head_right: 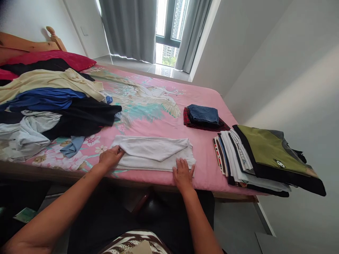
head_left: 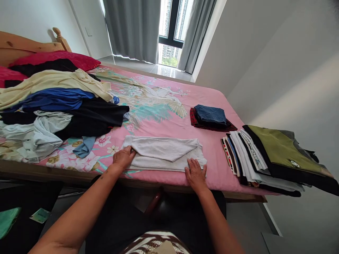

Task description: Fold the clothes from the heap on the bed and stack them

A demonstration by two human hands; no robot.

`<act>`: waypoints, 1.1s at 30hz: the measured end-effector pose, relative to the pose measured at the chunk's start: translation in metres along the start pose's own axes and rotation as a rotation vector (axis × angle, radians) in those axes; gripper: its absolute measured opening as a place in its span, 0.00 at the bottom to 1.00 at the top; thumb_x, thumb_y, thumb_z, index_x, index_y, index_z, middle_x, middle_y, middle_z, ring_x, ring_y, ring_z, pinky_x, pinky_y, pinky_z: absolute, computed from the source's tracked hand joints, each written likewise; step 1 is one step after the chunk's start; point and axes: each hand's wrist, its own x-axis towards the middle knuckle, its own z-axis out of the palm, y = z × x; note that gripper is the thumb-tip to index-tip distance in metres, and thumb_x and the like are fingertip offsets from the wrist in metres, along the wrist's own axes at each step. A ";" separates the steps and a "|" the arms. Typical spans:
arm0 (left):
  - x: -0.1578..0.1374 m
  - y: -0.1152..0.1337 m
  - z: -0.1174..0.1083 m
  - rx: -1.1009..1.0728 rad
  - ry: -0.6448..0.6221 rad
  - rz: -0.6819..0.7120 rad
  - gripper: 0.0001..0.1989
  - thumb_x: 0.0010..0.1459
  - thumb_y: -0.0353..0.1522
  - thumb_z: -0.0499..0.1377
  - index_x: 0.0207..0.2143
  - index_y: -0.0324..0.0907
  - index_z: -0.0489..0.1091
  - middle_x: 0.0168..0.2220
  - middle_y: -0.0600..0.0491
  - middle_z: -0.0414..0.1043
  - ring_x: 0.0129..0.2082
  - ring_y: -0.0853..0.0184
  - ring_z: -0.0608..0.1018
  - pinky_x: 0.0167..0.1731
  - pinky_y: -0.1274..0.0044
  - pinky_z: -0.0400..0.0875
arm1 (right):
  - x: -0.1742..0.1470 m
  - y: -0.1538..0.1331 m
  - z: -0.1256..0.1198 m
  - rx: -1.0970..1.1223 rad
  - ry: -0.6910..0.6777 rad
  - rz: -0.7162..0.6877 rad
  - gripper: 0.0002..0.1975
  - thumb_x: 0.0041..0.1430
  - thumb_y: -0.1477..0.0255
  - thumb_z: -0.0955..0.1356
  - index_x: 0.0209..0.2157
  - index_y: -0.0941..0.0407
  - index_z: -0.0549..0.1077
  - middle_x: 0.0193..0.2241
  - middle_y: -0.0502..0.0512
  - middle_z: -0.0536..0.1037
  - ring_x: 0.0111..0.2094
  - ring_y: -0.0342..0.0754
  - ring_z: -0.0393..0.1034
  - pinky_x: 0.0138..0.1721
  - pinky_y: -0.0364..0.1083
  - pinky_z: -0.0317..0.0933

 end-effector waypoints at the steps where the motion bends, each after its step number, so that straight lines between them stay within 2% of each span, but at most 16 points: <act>1: -0.001 -0.002 0.003 -0.027 0.015 -0.012 0.24 0.59 0.49 0.45 0.47 0.44 0.67 0.40 0.43 0.75 0.40 0.50 0.76 0.36 0.67 0.67 | 0.001 0.001 -0.001 0.002 0.006 0.004 0.19 0.62 0.68 0.58 0.53 0.55 0.66 0.56 0.60 0.66 0.59 0.58 0.55 0.58 0.69 0.30; 4: -0.003 -0.007 0.010 -0.127 0.222 0.007 0.28 0.57 0.46 0.51 0.55 0.41 0.58 0.48 0.42 0.70 0.46 0.54 0.74 0.41 0.69 0.67 | 0.007 0.003 -0.008 0.017 0.064 0.020 0.18 0.62 0.68 0.58 0.51 0.56 0.68 0.55 0.60 0.67 0.58 0.56 0.57 0.58 0.68 0.33; 7: -0.004 -0.013 0.012 -0.117 0.392 0.150 0.29 0.56 0.42 0.54 0.59 0.41 0.56 0.53 0.42 0.64 0.52 0.57 0.68 0.50 0.70 0.63 | 0.022 0.006 -0.017 0.049 0.129 0.020 0.17 0.62 0.67 0.58 0.49 0.55 0.69 0.52 0.58 0.69 0.55 0.55 0.59 0.57 0.65 0.40; 10: 0.000 -0.018 0.015 -0.046 0.388 0.264 0.23 0.57 0.38 0.54 0.55 0.46 0.63 0.55 0.43 0.60 0.55 0.56 0.65 0.53 0.68 0.60 | 0.049 0.009 -0.026 0.103 0.120 0.019 0.17 0.60 0.68 0.59 0.47 0.56 0.70 0.46 0.60 0.72 0.49 0.54 0.63 0.53 0.57 0.52; 13: 0.006 -0.020 0.021 -0.030 0.355 0.316 0.20 0.57 0.34 0.54 0.52 0.48 0.68 0.56 0.45 0.61 0.55 0.56 0.65 0.53 0.68 0.60 | 0.081 0.013 -0.030 0.151 -0.058 0.122 0.18 0.60 0.69 0.58 0.50 0.57 0.68 0.42 0.61 0.73 0.45 0.53 0.65 0.48 0.52 0.57; 15: 0.008 -0.022 0.027 -0.048 0.350 0.329 0.19 0.57 0.32 0.53 0.51 0.48 0.69 0.55 0.46 0.63 0.54 0.57 0.66 0.53 0.68 0.61 | 0.101 0.018 -0.030 0.162 -0.183 0.191 0.19 0.61 0.68 0.58 0.52 0.56 0.66 0.41 0.60 0.74 0.43 0.53 0.67 0.44 0.50 0.59; 18: 0.009 -0.025 0.035 -0.089 0.381 0.351 0.19 0.58 0.32 0.52 0.51 0.48 0.70 0.54 0.46 0.64 0.53 0.58 0.67 0.52 0.67 0.61 | 0.124 0.025 -0.026 0.179 -0.307 0.239 0.18 0.60 0.67 0.60 0.50 0.56 0.68 0.38 0.59 0.76 0.37 0.50 0.70 0.39 0.47 0.60; 22: 0.006 -0.028 0.039 -0.117 0.435 0.394 0.18 0.58 0.33 0.52 0.50 0.47 0.71 0.54 0.46 0.64 0.53 0.57 0.67 0.51 0.66 0.62 | 0.142 0.032 -0.020 0.248 -0.487 0.309 0.16 0.59 0.68 0.59 0.47 0.57 0.67 0.25 0.52 0.76 0.21 0.43 0.68 0.27 0.42 0.60; 24: 0.005 -0.028 0.039 -0.119 0.449 0.402 0.18 0.59 0.33 0.51 0.50 0.47 0.71 0.54 0.46 0.64 0.53 0.57 0.67 0.50 0.65 0.62 | 0.147 0.033 -0.018 0.279 -0.551 0.343 0.16 0.59 0.68 0.59 0.47 0.57 0.66 0.22 0.50 0.75 0.17 0.42 0.65 0.22 0.40 0.57; 28: 0.006 -0.027 0.040 -0.132 0.467 0.416 0.17 0.59 0.33 0.51 0.49 0.47 0.72 0.54 0.46 0.65 0.53 0.57 0.68 0.50 0.65 0.62 | 0.151 0.033 -0.017 0.299 -0.618 0.380 0.13 0.57 0.67 0.60 0.40 0.58 0.68 0.20 0.49 0.74 0.15 0.40 0.64 0.19 0.38 0.55; 33: 0.008 -0.029 0.043 -0.144 0.467 0.429 0.18 0.59 0.33 0.51 0.50 0.48 0.71 0.55 0.46 0.64 0.53 0.57 0.68 0.50 0.65 0.62 | 0.150 0.037 -0.021 0.230 -0.567 0.409 0.11 0.56 0.69 0.59 0.36 0.58 0.68 0.24 0.51 0.75 0.18 0.41 0.66 0.21 0.39 0.56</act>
